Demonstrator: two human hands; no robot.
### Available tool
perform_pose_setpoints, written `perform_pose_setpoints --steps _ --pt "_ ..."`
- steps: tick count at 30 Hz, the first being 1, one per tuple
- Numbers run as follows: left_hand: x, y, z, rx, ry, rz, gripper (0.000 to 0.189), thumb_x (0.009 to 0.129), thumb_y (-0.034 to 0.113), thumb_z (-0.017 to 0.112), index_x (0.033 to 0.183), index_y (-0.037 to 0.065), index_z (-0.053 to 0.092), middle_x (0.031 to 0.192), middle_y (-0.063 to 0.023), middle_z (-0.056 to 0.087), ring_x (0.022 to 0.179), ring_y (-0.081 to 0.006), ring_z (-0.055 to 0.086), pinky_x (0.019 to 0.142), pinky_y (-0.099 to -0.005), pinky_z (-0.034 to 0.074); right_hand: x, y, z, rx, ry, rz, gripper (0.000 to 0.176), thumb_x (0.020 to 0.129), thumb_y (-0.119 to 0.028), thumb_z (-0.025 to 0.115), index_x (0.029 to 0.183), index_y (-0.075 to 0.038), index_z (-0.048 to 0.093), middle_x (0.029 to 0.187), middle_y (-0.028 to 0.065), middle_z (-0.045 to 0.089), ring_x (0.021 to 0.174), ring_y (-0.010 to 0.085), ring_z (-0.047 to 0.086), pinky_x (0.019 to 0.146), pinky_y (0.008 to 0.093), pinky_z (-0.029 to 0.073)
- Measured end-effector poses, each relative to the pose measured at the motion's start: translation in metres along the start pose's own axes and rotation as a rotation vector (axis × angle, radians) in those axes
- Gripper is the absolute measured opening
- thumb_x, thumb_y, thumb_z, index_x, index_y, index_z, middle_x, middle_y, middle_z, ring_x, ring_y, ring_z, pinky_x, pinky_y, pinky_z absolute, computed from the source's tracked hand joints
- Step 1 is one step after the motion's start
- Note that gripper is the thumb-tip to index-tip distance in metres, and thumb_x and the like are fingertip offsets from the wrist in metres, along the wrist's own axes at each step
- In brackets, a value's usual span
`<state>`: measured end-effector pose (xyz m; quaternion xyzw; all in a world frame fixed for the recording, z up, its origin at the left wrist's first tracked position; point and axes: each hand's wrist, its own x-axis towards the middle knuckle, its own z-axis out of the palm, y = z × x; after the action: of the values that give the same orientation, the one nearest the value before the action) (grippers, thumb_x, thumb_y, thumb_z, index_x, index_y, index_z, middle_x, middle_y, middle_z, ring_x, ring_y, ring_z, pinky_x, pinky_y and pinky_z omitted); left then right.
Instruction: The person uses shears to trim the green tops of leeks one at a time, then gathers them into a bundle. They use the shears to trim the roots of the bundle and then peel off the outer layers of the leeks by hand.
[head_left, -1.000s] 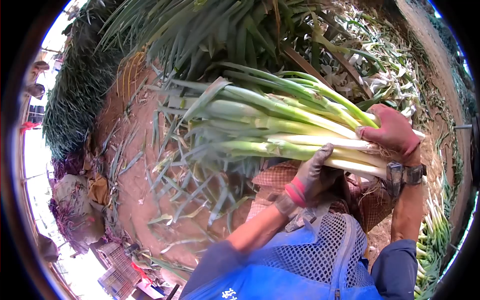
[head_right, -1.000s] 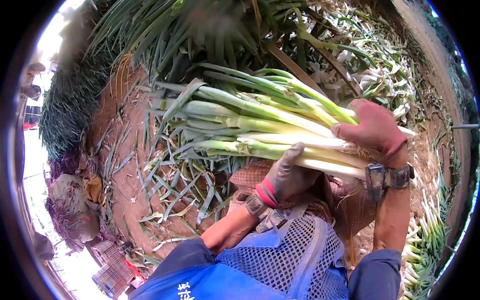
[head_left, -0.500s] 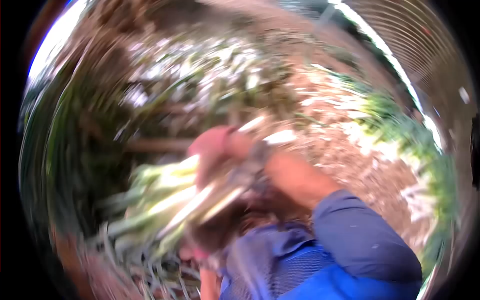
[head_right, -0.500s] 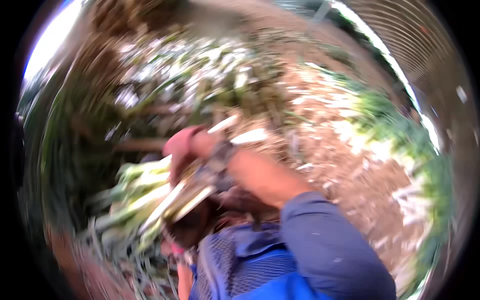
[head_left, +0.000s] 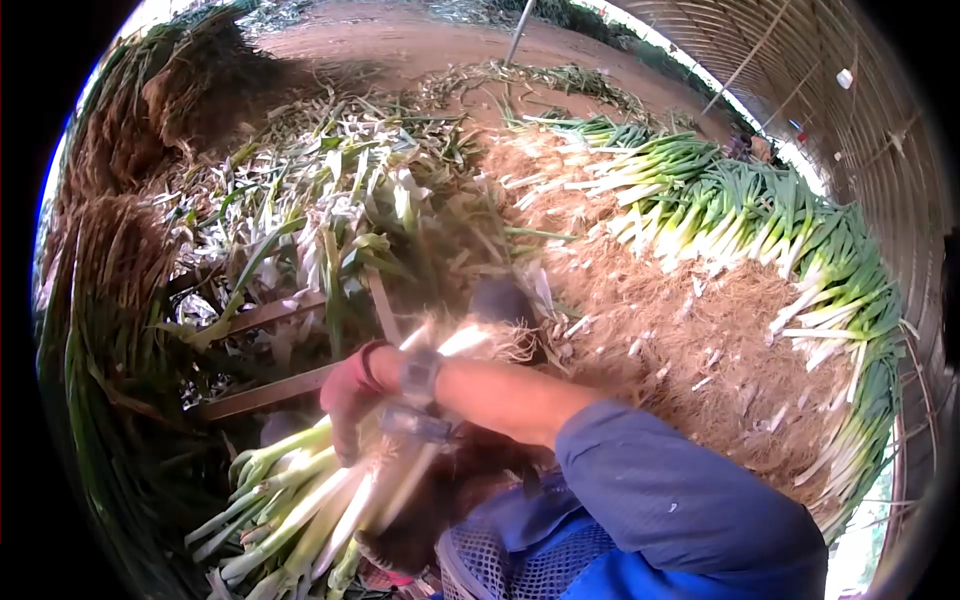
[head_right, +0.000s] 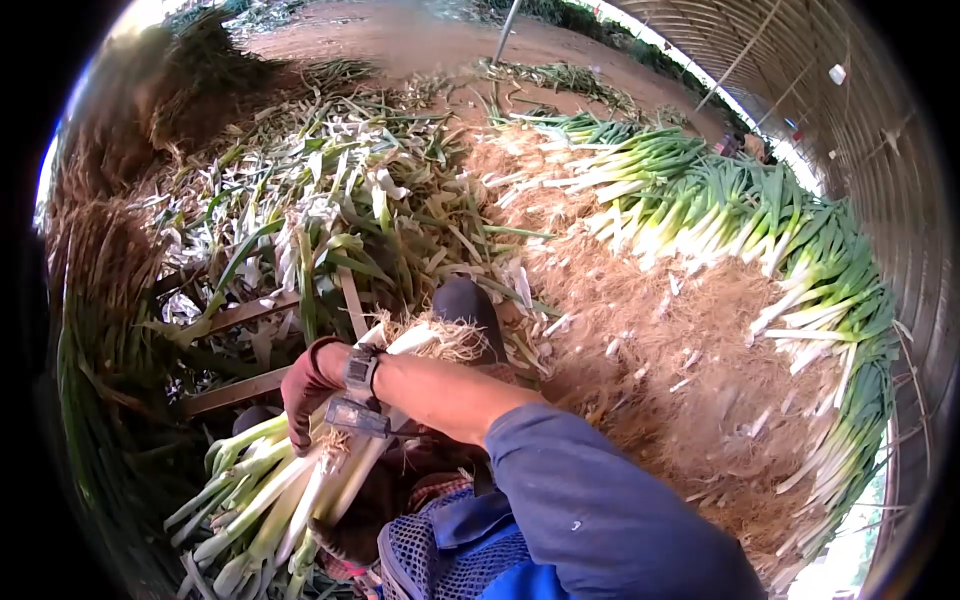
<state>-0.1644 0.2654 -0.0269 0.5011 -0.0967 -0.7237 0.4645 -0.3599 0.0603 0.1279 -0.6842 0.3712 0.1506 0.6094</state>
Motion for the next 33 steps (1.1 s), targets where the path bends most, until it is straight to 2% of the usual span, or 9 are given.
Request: perform_pose_setpoints --steps 3,8,14,19,23,24,26,31,33 --pt "0.017 0.002 0.01 0.034 0.021 0.003 0.066 0.103 0.043 0.07 0.148 -0.002 0.053 0.148 -0.0198 0.06 0.137 -0.0364 0.058 0.117 -0.0539 0.049 0.013 0.012 -0.006 -0.017 0.006 0.085 0.098 0.072 -0.051 0.095 0.143 0.009 0.064 0.148 0.0233 0.066 0.134 0.0338 0.065 0.11 0.0423 0.051" --pt "0.042 0.008 0.04 0.128 0.052 0.034 0.065 0.102 0.042 0.071 0.147 -0.002 0.054 0.147 -0.0196 0.06 0.135 -0.0363 0.058 0.116 -0.0537 0.049 0.015 0.011 -0.011 0.018 -0.083 -0.004 0.04 0.08 -0.039 0.093 0.112 -0.015 0.088 0.126 0.0069 0.081 0.115 0.0214 0.073 0.102 0.0375 0.053" --pt "0.069 0.012 0.093 0.329 0.047 0.055 0.062 0.102 0.04 0.071 0.145 -0.002 0.055 0.145 -0.0193 0.061 0.134 -0.0361 0.059 0.114 -0.0534 0.05 0.048 0.029 -0.038 0.369 -0.51 -0.119 0.042 0.079 -0.034 0.096 0.109 -0.007 0.087 0.106 0.0067 0.083 0.098 0.0152 0.073 0.086 0.0348 0.057" --pt "0.091 0.018 0.161 0.469 0.03 0.105 0.061 0.102 0.038 0.072 0.144 -0.002 0.056 0.143 -0.019 0.062 0.132 -0.036 0.06 0.113 -0.0532 0.051 -0.043 0.018 -0.095 -0.186 -0.03 -0.19 0.062 0.066 -0.047 0.092 0.102 0.002 0.083 0.101 0.0157 0.081 0.09 0.0297 0.075 0.084 0.0409 0.059" --pt "0.1 0.036 0.228 0.613 0.018 0.194 0.059 0.102 0.037 0.072 0.143 -0.002 0.056 0.142 -0.0188 0.063 0.131 -0.0359 0.06 0.112 -0.053 0.051 -0.214 0.024 -0.149 -0.396 0.369 -0.197 0.043 0.071 -0.038 0.081 0.091 0.0 0.084 0.084 0.0198 0.077 0.075 0.0353 0.072 0.074 0.0426 0.059" --pt "0.102 0.042 0.247 0.654 0.014 0.225 0.059 0.102 0.037 0.072 0.143 -0.002 0.057 0.142 -0.0187 0.063 0.131 -0.0359 0.06 0.112 -0.0529 0.052 -0.247 0.036 -0.161 -0.411 0.45 -0.222 0.039 0.072 -0.038 0.09 0.09 -0.003 0.086 0.085 0.0098 0.079 0.074 0.0238 0.073 0.074 0.0388 0.059" --pt "0.097 0.064 0.287 0.764 0.003 0.314 0.058 0.102 0.036 0.073 0.142 -0.002 0.057 0.141 -0.0186 0.063 0.131 -0.0359 0.061 0.112 -0.0529 0.052 -0.267 0.103 -0.2 -0.795 0.586 -1.028 0.034 0.069 -0.037 0.084 0.073 -0.004 0.077 0.063 0.0124 0.066 0.058 0.0321 0.062 0.063 0.0484 0.052" --pt "0.089 0.148 0.443 1.319 -0.092 0.899 0.056 0.101 0.035 0.073 0.141 -0.002 0.058 0.14 -0.0184 0.064 0.129 -0.0358 0.061 0.111 -0.0526 0.053 -0.496 0.186 -0.161 -0.053 1.2 -0.509 0.034 0.084 -0.029 0.088 0.101 -0.001 0.076 0.09 0.0092 0.079 0.08 0.0196 0.077 0.075 0.0373 0.064" --pt "0.09 0.153 0.576 2.296 -0.092 1.857 0.056 0.101 0.035 0.073 0.141 -0.002 0.058 0.139 -0.0183 0.064 0.129 -0.0357 0.062 0.11 -0.0525 0.053 -0.561 0.216 -0.141 0.286 1.425 -0.428 0.034 0.087 -0.023 0.088 0.108 0.001 0.076 0.098 0.0113 0.082 0.087 0.0187 0.08 0.08 0.0354 0.067"
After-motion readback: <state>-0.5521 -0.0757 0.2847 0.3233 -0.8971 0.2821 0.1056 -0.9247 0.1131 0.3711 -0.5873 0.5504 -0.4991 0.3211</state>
